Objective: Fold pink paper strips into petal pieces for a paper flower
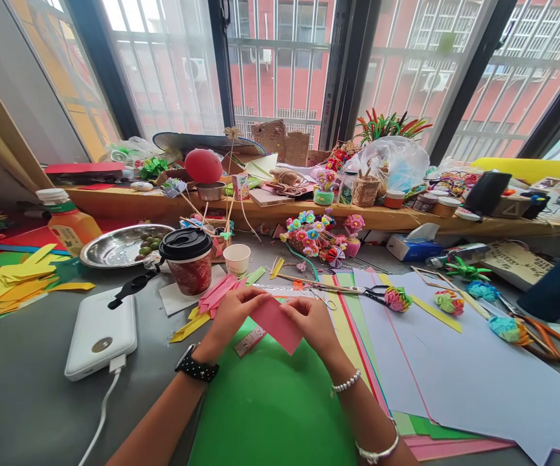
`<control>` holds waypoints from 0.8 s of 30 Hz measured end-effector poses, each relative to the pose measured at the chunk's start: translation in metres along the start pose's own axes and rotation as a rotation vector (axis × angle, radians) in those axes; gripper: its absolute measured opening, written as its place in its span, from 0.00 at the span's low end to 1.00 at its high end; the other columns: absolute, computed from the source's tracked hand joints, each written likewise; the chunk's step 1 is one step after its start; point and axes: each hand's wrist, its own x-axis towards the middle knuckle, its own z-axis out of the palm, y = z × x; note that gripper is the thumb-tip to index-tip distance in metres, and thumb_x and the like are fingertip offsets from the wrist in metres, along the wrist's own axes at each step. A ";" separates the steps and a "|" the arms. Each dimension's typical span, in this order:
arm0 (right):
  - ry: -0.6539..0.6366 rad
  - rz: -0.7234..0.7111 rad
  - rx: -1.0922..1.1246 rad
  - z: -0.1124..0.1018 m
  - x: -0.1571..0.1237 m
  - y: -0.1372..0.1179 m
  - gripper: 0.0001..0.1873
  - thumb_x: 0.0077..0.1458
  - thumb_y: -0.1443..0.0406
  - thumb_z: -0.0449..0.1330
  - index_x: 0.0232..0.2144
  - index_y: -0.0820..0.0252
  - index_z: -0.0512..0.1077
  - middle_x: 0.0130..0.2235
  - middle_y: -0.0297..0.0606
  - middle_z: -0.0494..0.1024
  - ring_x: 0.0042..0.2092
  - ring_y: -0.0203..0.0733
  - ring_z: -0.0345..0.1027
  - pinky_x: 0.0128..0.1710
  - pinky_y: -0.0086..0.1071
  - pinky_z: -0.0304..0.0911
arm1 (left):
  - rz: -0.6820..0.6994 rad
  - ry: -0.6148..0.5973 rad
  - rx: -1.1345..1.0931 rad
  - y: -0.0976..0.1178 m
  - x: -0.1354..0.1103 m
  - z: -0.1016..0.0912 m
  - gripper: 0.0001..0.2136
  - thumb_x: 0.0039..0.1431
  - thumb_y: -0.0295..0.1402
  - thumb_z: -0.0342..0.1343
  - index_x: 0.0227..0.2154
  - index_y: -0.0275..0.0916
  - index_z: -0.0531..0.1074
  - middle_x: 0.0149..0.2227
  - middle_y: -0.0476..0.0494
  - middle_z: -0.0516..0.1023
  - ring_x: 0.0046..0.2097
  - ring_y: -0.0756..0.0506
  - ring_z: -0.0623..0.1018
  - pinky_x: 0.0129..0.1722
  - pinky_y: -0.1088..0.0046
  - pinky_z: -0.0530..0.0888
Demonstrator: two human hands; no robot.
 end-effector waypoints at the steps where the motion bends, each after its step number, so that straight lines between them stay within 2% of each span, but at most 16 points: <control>1: 0.003 0.008 0.011 0.000 0.000 0.000 0.11 0.43 0.59 0.56 0.21 0.62 0.71 0.23 0.34 0.73 0.25 0.35 0.64 0.22 0.25 0.55 | -0.005 0.031 0.001 0.000 0.001 -0.002 0.10 0.46 0.37 0.52 0.25 0.35 0.73 0.28 0.45 0.76 0.33 0.46 0.72 0.30 0.76 0.67; 4: 0.002 0.023 0.029 -0.001 0.000 0.001 0.11 0.43 0.59 0.56 0.21 0.62 0.71 0.23 0.34 0.73 0.25 0.36 0.64 0.22 0.25 0.56 | -0.001 0.088 -0.003 -0.002 0.002 -0.006 0.10 0.46 0.37 0.52 0.26 0.36 0.73 0.28 0.45 0.76 0.33 0.47 0.72 0.30 0.76 0.67; 8: -0.003 0.004 0.009 -0.001 0.000 0.002 0.11 0.44 0.59 0.56 0.23 0.62 0.72 0.25 0.35 0.74 0.27 0.37 0.65 0.23 0.26 0.57 | 0.001 0.089 -0.014 -0.004 0.004 -0.007 0.10 0.45 0.38 0.53 0.26 0.36 0.73 0.28 0.46 0.76 0.32 0.47 0.72 0.29 0.76 0.67; 12: 0.014 -0.063 -0.101 -0.005 0.001 0.004 0.11 0.45 0.60 0.55 0.23 0.61 0.72 0.26 0.36 0.75 0.28 0.39 0.66 0.25 0.27 0.58 | 0.001 -0.032 0.056 -0.001 0.005 -0.011 0.11 0.46 0.38 0.52 0.24 0.34 0.72 0.26 0.45 0.74 0.29 0.47 0.72 0.26 0.77 0.66; 14: 0.021 -0.128 -0.173 -0.008 0.002 0.004 0.10 0.46 0.61 0.54 0.24 0.60 0.72 0.26 0.36 0.75 0.29 0.39 0.67 0.27 0.28 0.59 | 0.050 -0.122 0.138 0.000 0.004 -0.014 0.11 0.46 0.38 0.51 0.24 0.34 0.72 0.25 0.46 0.74 0.28 0.48 0.71 0.25 0.77 0.65; 16: 0.029 -0.193 -0.246 -0.010 0.003 0.003 0.08 0.46 0.62 0.54 0.25 0.59 0.72 0.27 0.36 0.75 0.30 0.40 0.67 0.29 0.30 0.60 | 0.131 -0.152 0.215 -0.001 0.003 -0.014 0.10 0.47 0.37 0.51 0.25 0.35 0.72 0.25 0.46 0.74 0.28 0.48 0.71 0.26 0.76 0.65; 20: 0.091 -0.299 -0.445 -0.011 0.001 0.001 0.08 0.49 0.63 0.52 0.27 0.57 0.71 0.29 0.37 0.75 0.31 0.41 0.67 0.33 0.32 0.60 | 0.289 -0.097 0.379 -0.005 -0.001 -0.008 0.08 0.49 0.33 0.49 0.29 0.39 0.71 0.29 0.46 0.75 0.31 0.47 0.72 0.31 0.74 0.66; 24: 0.070 -0.393 -0.621 -0.010 -0.002 0.001 0.09 0.51 0.64 0.50 0.29 0.58 0.70 0.30 0.38 0.75 0.33 0.41 0.66 0.33 0.31 0.59 | 0.397 -0.083 0.609 -0.009 -0.004 0.003 0.08 0.53 0.31 0.46 0.31 0.39 0.71 0.31 0.44 0.75 0.34 0.46 0.72 0.33 0.72 0.65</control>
